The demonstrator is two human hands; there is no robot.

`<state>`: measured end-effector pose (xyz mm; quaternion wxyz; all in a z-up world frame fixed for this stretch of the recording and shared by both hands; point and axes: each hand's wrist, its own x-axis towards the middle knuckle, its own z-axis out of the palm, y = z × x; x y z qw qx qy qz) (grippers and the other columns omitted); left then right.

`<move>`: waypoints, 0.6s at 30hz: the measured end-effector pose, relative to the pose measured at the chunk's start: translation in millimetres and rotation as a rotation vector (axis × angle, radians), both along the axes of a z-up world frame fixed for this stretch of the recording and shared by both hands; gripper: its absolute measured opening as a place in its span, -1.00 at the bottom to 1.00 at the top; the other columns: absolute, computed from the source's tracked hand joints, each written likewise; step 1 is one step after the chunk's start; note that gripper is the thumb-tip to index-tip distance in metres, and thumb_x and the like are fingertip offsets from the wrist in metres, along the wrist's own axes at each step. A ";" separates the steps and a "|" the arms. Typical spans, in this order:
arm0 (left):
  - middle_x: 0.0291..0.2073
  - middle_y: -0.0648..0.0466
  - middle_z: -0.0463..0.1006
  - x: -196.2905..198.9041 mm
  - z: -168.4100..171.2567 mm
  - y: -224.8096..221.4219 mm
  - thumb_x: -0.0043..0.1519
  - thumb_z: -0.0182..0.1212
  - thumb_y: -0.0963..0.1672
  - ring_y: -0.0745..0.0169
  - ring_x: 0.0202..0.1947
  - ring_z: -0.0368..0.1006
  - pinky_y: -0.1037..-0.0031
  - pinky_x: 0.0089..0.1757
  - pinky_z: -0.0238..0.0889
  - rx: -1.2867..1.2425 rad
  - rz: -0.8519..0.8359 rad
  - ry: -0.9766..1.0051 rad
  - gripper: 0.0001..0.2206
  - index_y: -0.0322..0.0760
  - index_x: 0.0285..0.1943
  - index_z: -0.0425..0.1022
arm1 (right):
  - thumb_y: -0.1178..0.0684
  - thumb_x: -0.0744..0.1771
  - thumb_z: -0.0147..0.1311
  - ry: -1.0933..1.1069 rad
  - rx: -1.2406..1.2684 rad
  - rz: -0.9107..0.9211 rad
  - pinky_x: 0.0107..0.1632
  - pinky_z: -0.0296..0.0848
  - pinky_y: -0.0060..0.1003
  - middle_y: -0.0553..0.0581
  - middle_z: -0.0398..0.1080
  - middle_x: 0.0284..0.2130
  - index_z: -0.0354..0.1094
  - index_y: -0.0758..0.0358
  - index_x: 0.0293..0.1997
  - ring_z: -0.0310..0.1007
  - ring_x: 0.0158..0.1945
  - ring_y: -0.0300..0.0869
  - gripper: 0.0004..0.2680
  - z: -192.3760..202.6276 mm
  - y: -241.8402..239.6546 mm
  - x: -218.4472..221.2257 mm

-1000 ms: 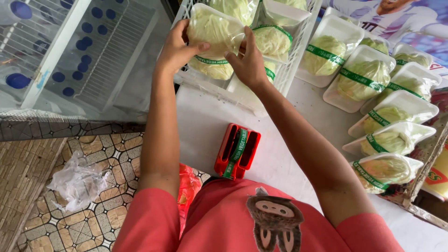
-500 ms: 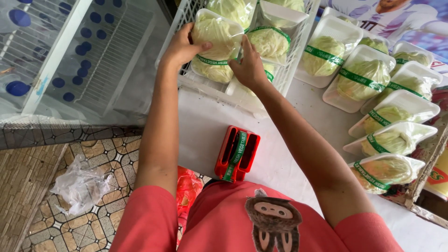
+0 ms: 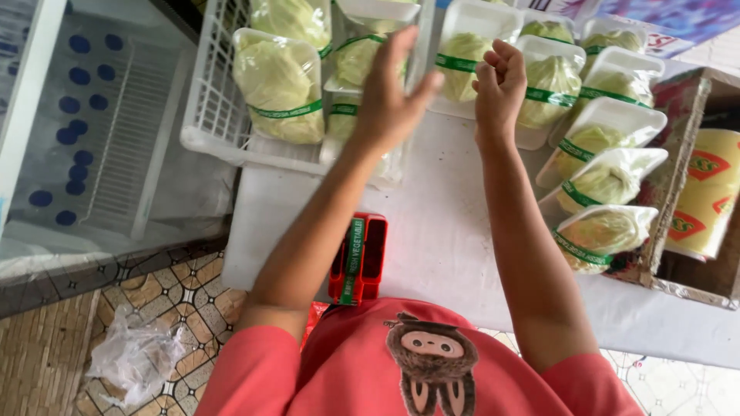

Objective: Stacking plastic-wrapped cabbage trays into a white plastic crate on a production floor.

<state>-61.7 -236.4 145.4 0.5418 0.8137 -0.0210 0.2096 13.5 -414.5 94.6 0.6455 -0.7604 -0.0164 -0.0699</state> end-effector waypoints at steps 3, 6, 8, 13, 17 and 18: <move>0.39 -0.22 0.28 46.0 -32.3 -62.3 0.26 0.22 -0.02 -0.08 0.41 0.24 0.22 0.32 0.20 -0.052 -0.058 0.192 -0.36 -0.38 0.47 0.09 | 0.13 0.35 0.00 0.124 0.046 -0.090 -0.26 0.41 -0.42 -0.05 0.32 -0.28 0.31 0.28 0.16 0.29 -0.25 -0.32 -0.75 -23.1 -29.1 13.1; 0.43 -0.27 0.18 99.0 -88.0 -98.7 0.22 0.23 0.04 -0.19 0.44 0.13 0.12 0.30 0.11 -0.064 0.037 0.354 -0.23 -0.40 0.51 -0.03 | 0.18 0.33 0.01 0.227 0.032 -0.110 -0.37 0.22 -0.43 -0.12 0.18 -0.40 0.33 0.26 0.12 0.13 -0.40 -0.35 -0.76 -46.5 -42.5 15.8; 0.48 -0.31 0.08 125.7 -121.7 -108.4 0.21 0.22 0.06 -0.27 0.47 0.05 0.06 0.31 0.04 -0.039 0.102 0.409 -0.14 -0.46 0.56 -0.15 | 0.20 0.32 0.03 0.253 0.016 -0.111 -0.36 0.13 -0.43 -0.13 0.15 -0.40 0.35 0.18 0.07 0.08 -0.40 -0.36 -0.78 -60.8 -46.8 17.8; 0.49 -0.36 0.04 150.9 -162.6 -103.2 0.08 0.11 0.28 -0.31 0.41 0.14 0.09 0.20 0.24 0.004 0.270 0.674 0.12 -0.58 0.56 -0.27 | 0.09 0.37 0.03 0.175 -0.132 0.005 -0.05 0.42 -0.33 0.09 0.39 0.03 0.06 0.33 0.42 0.38 -0.05 -0.25 -0.57 -81.4 -48.5 17.2; 0.51 -0.30 0.00 138.9 -131.7 -96.9 0.07 0.10 0.25 -0.28 0.47 0.01 0.02 0.26 0.10 -0.131 0.136 0.765 0.06 -0.43 0.59 -0.26 | 0.05 0.35 -0.05 0.244 -0.205 -0.005 0.16 0.44 -0.17 0.30 0.20 0.33 -0.06 0.29 0.49 0.28 0.34 0.01 -0.50 -104.5 -51.7 21.0; 0.48 -0.28 0.07 137.1 -127.5 -95.1 -0.01 0.15 0.28 -0.25 0.43 0.10 0.08 0.19 0.22 -0.109 0.157 0.772 0.12 -0.42 0.59 -0.23 | 0.07 0.35 -0.06 0.233 -0.183 -0.006 0.26 0.37 -0.12 0.32 0.12 0.38 -0.08 0.32 0.50 0.19 0.40 0.06 -0.50 -106.8 -50.9 20.2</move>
